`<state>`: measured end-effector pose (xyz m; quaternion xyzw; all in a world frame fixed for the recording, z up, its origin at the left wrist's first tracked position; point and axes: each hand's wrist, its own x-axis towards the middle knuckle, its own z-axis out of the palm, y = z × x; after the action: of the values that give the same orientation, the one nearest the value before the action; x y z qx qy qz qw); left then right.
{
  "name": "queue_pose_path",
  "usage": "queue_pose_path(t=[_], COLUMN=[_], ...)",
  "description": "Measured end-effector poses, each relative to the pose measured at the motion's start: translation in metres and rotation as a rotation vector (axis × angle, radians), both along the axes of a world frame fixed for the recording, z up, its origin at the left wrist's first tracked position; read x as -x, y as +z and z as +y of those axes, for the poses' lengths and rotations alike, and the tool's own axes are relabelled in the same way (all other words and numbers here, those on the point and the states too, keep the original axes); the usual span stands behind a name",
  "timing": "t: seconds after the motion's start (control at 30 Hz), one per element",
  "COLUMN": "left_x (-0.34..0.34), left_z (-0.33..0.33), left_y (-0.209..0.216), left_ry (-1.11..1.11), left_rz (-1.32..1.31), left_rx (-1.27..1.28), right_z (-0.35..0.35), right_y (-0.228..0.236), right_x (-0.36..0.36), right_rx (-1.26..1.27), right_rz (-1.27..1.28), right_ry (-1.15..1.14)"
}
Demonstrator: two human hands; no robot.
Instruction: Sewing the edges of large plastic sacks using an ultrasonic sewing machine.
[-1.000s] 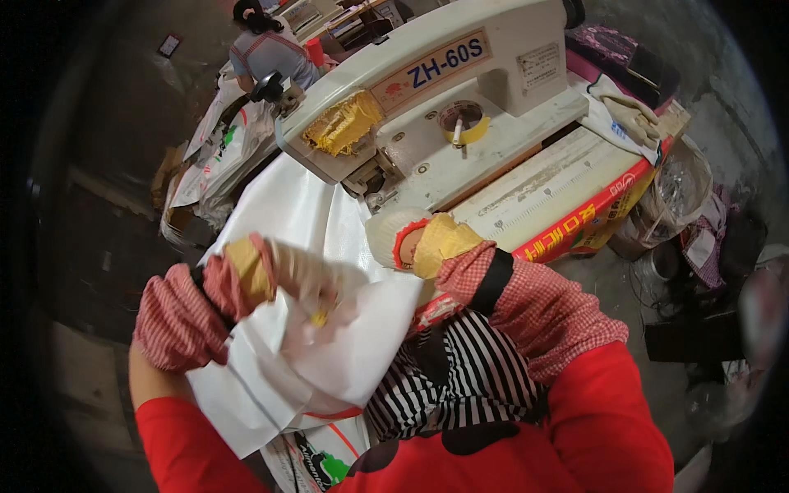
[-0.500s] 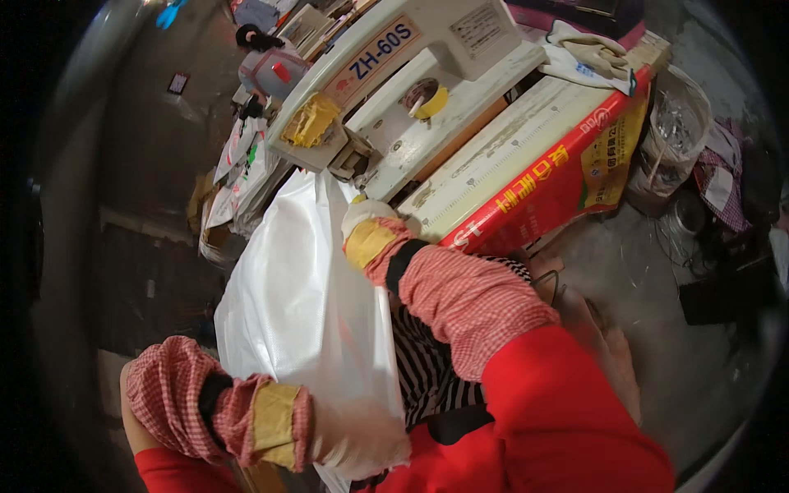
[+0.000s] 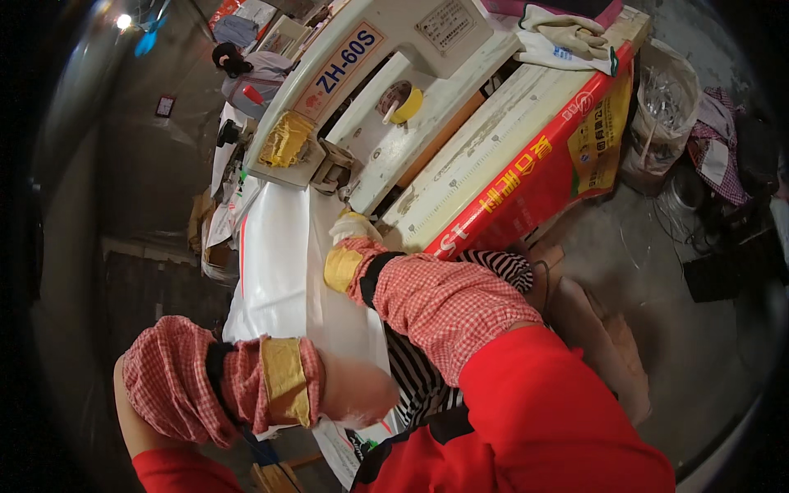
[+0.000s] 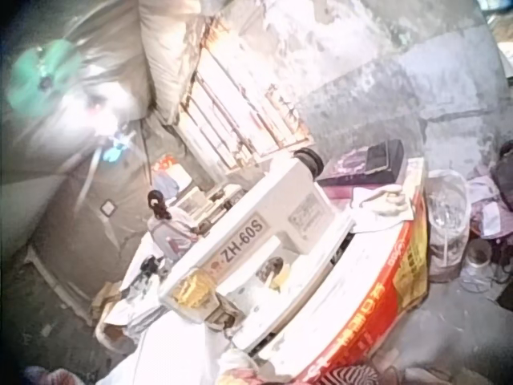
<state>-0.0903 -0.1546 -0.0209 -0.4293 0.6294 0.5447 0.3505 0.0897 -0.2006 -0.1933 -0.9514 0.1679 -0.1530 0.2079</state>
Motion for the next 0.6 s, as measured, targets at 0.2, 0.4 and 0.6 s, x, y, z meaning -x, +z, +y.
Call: queue_pose_path(t=[0.2, 0.4, 0.6], left_x=[-0.011, -0.016, -0.097], left_z=[-0.007, -0.06, -0.018], left_y=[0.018, 0.006, -0.014], left_ry=[0.115, -0.184, -0.02], left_rz=[-0.106, -0.248, -0.54], left_rx=[0.002, 0.115, 0.392], right_z=[0.027, -0.03, -0.04], right_y=[0.007, -0.033, 0.07], right_x=[-0.012, 0.014, 0.057], right_rx=[-0.062, -0.088, -0.335], right_rz=[-0.031, 0.043, 0.092], right_ry=[0.099, 0.026, 0.303])
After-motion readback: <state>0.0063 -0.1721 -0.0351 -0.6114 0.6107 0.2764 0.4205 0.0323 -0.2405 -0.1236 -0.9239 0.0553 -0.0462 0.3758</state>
